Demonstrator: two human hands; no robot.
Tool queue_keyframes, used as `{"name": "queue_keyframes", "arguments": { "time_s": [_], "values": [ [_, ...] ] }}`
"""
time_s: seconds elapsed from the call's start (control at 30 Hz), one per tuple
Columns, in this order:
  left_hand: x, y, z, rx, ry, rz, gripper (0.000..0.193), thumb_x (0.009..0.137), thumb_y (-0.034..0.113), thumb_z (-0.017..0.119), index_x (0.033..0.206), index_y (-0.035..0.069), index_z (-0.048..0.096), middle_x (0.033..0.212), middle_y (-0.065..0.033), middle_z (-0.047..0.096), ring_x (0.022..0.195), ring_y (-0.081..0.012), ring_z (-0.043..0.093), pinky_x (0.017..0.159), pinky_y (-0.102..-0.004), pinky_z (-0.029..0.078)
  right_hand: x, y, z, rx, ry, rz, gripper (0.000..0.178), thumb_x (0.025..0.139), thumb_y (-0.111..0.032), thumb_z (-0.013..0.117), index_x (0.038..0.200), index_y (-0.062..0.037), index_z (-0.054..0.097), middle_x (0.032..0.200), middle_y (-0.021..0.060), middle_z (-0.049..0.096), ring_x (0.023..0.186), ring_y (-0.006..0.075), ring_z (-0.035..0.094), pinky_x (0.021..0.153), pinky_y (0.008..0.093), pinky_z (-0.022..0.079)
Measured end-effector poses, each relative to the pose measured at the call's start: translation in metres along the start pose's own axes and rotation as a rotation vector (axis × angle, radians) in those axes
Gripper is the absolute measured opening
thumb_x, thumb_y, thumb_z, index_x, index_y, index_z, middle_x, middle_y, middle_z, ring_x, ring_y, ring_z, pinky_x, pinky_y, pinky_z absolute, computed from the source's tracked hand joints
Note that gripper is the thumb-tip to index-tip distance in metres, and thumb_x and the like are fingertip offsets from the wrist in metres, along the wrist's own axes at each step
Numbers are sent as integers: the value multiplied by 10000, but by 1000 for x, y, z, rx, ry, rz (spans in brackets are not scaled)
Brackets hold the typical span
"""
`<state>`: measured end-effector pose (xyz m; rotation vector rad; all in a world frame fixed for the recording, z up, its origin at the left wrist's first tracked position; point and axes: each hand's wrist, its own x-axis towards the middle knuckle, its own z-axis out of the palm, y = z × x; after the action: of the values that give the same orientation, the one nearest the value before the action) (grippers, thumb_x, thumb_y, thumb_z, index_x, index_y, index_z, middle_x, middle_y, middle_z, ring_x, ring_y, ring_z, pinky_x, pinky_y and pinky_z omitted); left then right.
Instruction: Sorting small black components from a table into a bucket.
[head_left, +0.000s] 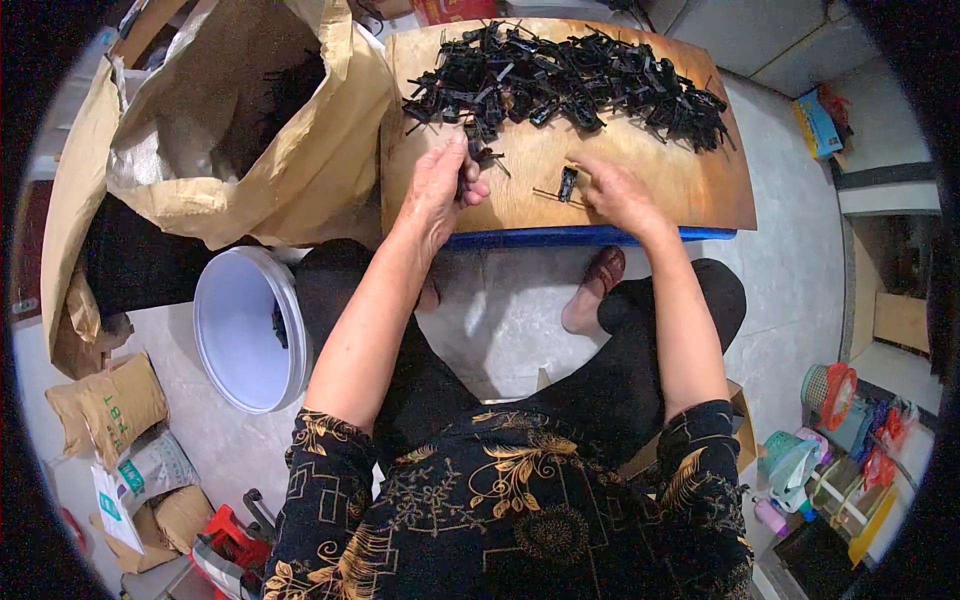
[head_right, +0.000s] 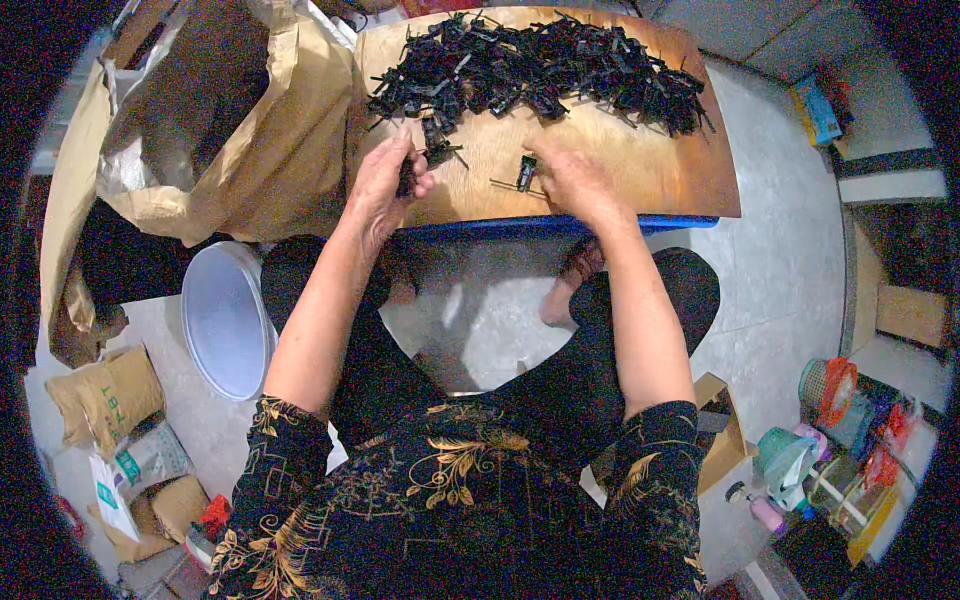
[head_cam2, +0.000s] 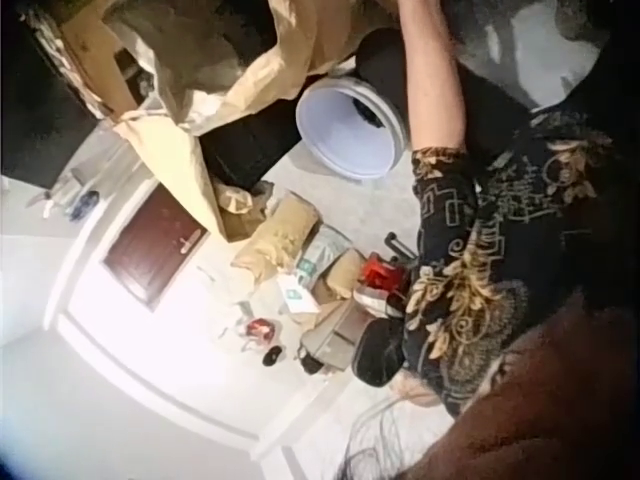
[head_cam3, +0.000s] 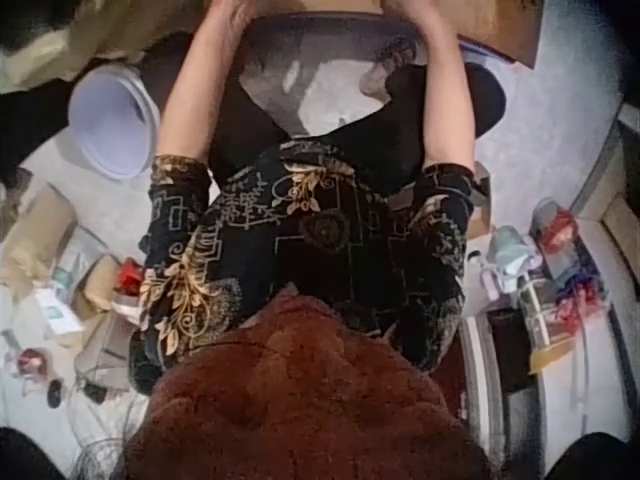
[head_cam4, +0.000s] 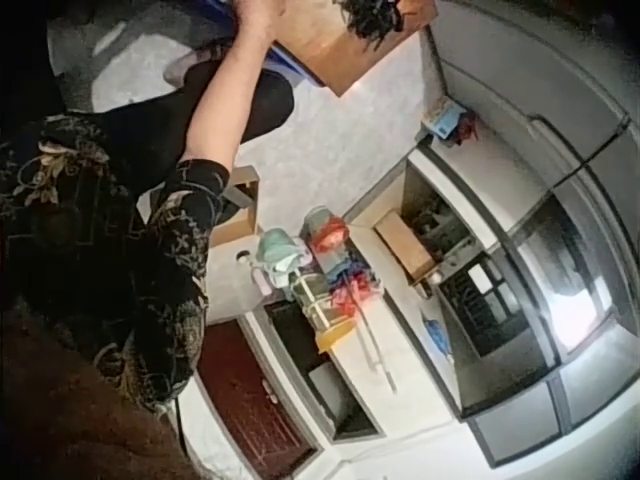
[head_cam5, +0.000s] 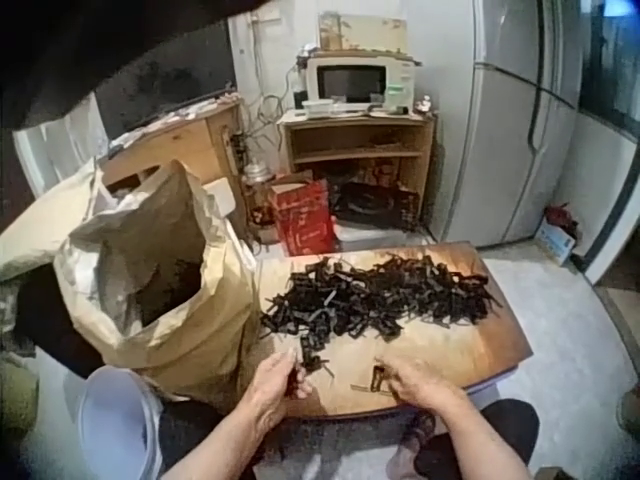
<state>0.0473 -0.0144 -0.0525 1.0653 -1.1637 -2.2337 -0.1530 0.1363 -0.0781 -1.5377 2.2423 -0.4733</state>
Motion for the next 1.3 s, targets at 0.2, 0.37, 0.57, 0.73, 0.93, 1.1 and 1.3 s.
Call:
{"name": "queue_keyframes", "arguments": {
  "time_s": [0.2,0.37,0.57,0.73,0.93,1.1,1.3],
  "values": [
    [-9,-12,7,63,-98,-85,79,871,129,492,893,58,464,643,-40,505,523,-133,524,414,-223,387,6,-7,12,-48,34,-135,343,795,-87,508,1136,-123,523,971,172,604,913,367,568,769,433,451],
    [-18,-20,11,225,-219,-110,369,831,114,559,1165,34,426,804,-70,593,564,-103,529,430,-194,373,1,-30,4,122,121,-220,295,805,-91,541,1100,-96,529,911,160,615,851,312,602,728,373,465],
    [-23,-6,11,53,-531,-101,571,792,298,673,1217,33,399,838,-58,596,553,-69,498,422,-160,340,-11,-55,-2,392,181,-391,299,823,-14,538,1115,-79,525,871,108,613,778,202,601,688,298,463],
    [-30,3,14,16,-690,-59,542,803,292,664,1212,43,409,773,-52,580,494,-58,457,401,-158,324,-19,-64,-10,527,128,-329,332,824,17,521,1138,-92,530,868,75,604,770,140,576,689,256,456],
    [-26,-2,16,-22,-643,-44,488,813,257,654,1191,54,422,794,-74,592,485,-68,460,394,-162,332,-18,-73,-12,521,252,-472,342,833,23,515,1152,-99,524,817,50,582,713,107,542,664,248,454],
    [-20,-6,17,7,-457,51,397,796,149,670,1107,95,429,811,-73,610,540,-92,539,420,-177,385,-18,-72,-3,651,333,-257,219,893,-78,494,1111,-68,512,699,14,505,643,85,501,611,236,438],
    [-25,-10,25,285,-287,166,351,789,80,628,1066,90,412,693,-4,514,530,-80,515,436,-208,397,-14,-68,8,810,22,-96,234,951,-245,406,1004,-39,504,658,-16,434,578,60,409,511,215,346]
  ]
}}
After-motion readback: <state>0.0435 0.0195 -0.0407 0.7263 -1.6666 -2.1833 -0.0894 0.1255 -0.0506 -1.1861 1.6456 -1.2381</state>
